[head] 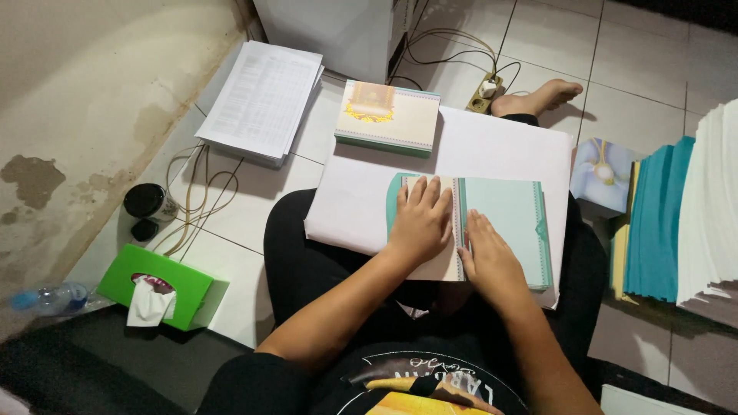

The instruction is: Folding invitation cards and inserting them into decorative paper sleeves

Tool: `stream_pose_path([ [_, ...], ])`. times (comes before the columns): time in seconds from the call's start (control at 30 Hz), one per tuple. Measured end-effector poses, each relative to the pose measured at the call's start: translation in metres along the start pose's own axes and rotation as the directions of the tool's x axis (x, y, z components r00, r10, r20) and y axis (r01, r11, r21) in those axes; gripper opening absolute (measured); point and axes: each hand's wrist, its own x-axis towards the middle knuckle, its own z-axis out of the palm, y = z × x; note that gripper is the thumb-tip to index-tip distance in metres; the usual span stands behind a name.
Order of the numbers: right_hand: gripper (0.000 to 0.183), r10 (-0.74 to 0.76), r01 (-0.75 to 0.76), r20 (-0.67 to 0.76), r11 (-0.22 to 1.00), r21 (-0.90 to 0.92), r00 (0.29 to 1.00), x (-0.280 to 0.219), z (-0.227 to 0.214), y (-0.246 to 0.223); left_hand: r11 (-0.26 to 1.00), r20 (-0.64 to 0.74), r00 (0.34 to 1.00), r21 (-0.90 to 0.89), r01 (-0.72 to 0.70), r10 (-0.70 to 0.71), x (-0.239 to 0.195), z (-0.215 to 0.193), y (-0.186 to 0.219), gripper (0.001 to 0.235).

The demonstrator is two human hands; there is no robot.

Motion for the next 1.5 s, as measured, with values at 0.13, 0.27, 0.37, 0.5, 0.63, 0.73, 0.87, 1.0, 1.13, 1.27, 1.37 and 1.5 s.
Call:
stream_pose_path([
  [0.13,0.061,-0.004,0.015,0.074,0.988,-0.152,0.997,-0.015,0.02,0.009,0.997,0.116,0.991,-0.02,0.071,-0.068,0.004,-0.013,0.007,0.055],
  [0.27,0.061,-0.009,0.028,0.085,0.976,-0.218,0.996,-0.009,0.023,0.014,0.997,0.217,0.974,-0.028,0.076,-0.068,0.006,-0.017,0.01,0.057],
  [0.37,0.061,0.024,-0.004,0.091,0.977,-0.213,0.996,0.023,0.023,0.014,0.998,0.217,0.975,-0.033,0.048,-0.04,0.004,-0.01,0.007,0.057],
  [0.5,0.063,0.026,-0.005,0.083,0.969,-0.248,0.996,0.068,0.033,0.032,1.0,0.161,0.987,0.02,0.02,-0.023,0.0,0.012,-0.001,0.06],
  [0.63,0.066,0.005,0.021,0.098,0.965,-0.262,0.995,0.048,0.025,0.021,1.0,0.156,0.987,0.004,0.03,-0.03,-0.001,0.017,-0.004,0.061],
  [0.73,0.067,0.043,-0.005,0.14,0.965,-0.263,0.989,0.008,0.021,0.005,0.998,0.168,0.985,-0.034,0.051,-0.044,0.002,0.015,-0.004,0.06],
  [0.87,0.067,0.037,0.012,0.164,0.957,-0.291,0.986,-0.012,0.024,0.005,0.997,0.193,0.98,-0.05,0.065,-0.054,0.003,0.007,-0.001,0.059],
  [1.0,0.067,0.057,-0.017,0.152,0.967,-0.254,0.987,0.037,0.022,0.015,0.999,0.178,0.983,-0.013,0.052,-0.049,0.002,0.018,-0.003,0.059],
  [1.13,0.064,0.043,-0.02,0.078,0.964,-0.267,0.996,0.078,0.03,0.026,0.999,0.142,0.989,0.013,0.041,-0.043,0.0,0.022,-0.004,0.058],
  [1.27,0.064,0.042,-0.027,0.058,0.97,-0.241,0.997,0.049,0.028,0.016,0.999,0.126,0.991,0.026,0.034,-0.037,0.002,0.02,-0.004,0.058],
  [1.37,0.065,0.02,-0.003,0.071,0.973,-0.23,0.997,0.009,0.026,0.008,1.0,0.2,0.98,0.013,0.017,-0.019,0.004,0.003,0.003,0.059],
  [1.5,0.066,0.012,-0.026,0.05,0.96,0.277,0.999,-0.01,0.016,0.027,0.976,0.449,0.869,-0.034,-0.215,0.207,-0.008,-0.004,0.011,0.079],
])
